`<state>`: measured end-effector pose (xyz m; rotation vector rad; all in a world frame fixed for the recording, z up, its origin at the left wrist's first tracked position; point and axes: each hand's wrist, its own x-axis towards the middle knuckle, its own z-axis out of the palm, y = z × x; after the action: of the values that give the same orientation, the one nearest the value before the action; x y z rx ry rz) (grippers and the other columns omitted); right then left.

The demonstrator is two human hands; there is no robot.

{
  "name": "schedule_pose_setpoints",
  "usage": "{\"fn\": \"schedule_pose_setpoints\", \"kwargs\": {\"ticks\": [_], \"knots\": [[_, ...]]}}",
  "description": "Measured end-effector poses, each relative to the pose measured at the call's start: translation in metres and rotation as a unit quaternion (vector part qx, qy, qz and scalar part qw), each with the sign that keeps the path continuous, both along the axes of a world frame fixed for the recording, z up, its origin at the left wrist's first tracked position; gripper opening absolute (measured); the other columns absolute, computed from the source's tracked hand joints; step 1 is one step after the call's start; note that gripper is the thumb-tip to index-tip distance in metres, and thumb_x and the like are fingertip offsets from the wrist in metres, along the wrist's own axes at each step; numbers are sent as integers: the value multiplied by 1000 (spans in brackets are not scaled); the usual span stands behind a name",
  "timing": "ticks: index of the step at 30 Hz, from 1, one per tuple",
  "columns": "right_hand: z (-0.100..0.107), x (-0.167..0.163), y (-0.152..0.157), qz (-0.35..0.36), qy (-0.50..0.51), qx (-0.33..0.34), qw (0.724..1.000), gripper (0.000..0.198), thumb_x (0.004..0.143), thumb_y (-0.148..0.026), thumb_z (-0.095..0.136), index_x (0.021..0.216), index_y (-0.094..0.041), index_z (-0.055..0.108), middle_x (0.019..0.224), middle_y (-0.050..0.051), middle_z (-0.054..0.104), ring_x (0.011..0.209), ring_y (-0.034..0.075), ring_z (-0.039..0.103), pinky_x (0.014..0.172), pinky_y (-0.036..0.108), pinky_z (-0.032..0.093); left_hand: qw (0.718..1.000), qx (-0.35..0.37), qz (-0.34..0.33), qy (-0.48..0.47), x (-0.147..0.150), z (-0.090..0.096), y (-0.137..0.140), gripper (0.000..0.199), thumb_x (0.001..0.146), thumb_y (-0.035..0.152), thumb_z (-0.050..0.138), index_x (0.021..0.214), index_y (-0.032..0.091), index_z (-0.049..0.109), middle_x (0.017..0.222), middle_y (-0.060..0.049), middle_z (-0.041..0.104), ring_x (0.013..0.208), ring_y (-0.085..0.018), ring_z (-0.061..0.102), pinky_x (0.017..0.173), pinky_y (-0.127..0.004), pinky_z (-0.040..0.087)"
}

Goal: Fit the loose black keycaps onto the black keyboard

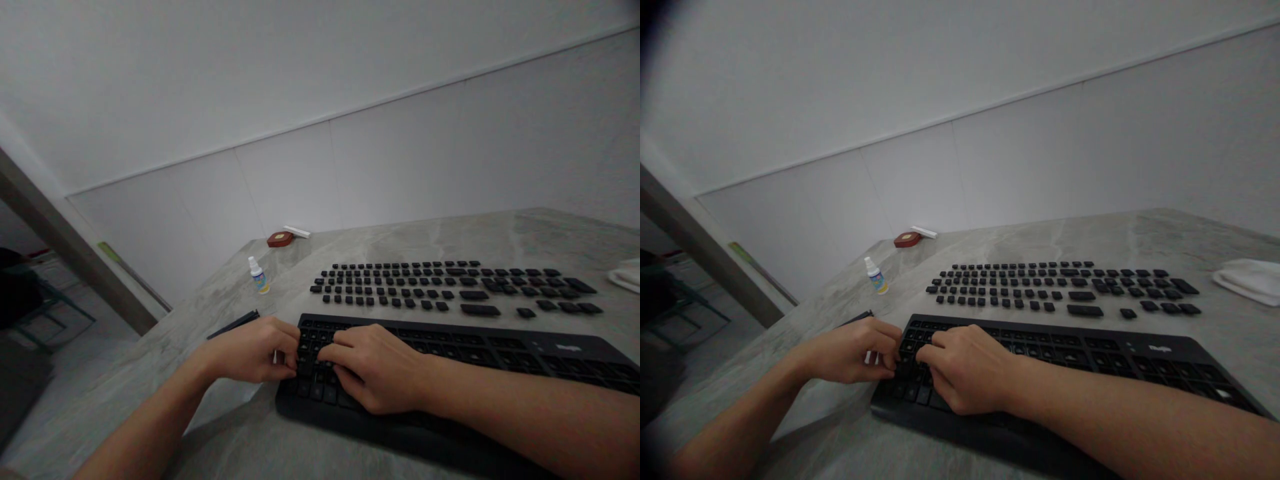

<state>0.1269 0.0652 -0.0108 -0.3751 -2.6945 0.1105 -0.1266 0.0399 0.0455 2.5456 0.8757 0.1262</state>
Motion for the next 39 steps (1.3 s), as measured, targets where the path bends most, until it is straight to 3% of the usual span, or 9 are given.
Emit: {"fn": "schedule_pose_setpoints", "kwargs": {"ticks": [8, 18, 23, 39], "knots": [[5, 7, -1, 25, 13, -36, 999, 35, 91, -22, 56, 124, -19, 67, 115, 14, 60, 97, 24, 59, 83, 38, 51, 1000, 11, -2, -3, 2, 3, -1, 13, 84, 6, 67, 76, 16, 67, 74, 1, 64, 65, -11, 59, 60, -19, 44], [2, 11, 3, 103, 5, -83, 991, 58, 85, -42, 69, 137, -19, 59, 137, 18, 53, 122, 31, 53, 104, 50, 43, 1000, 12, -6, 23, 0, 4, -2, 9, 90, 12, 65, 85, 19, 69, 79, 0, 66, 69, -13, 62, 65, -22, 47], [4, 11, 3, 103, -9, -85, 991, 62, 86, -45, 68, 141, -19, 56, 141, 19, 52, 128, 34, 50, 109, 54, 38, 1000, 3, -3, 19, -1, 5, -2, 10, 93, 15, 64, 84, 18, 68, 82, -1, 67, 71, -13, 63, 66, -22, 48], [3, 12, 4, 106, -11, -80, 991, 62, 89, -47, 67, 142, -19, 56, 145, 21, 50, 130, 34, 51, 109, 53, 38, 1000, -19, 3, -2, -3, 1, -1, 11, 89, 12, 66, 81, 17, 71, 86, -4, 70, 76, -15, 65, 65, -21, 51]]}}
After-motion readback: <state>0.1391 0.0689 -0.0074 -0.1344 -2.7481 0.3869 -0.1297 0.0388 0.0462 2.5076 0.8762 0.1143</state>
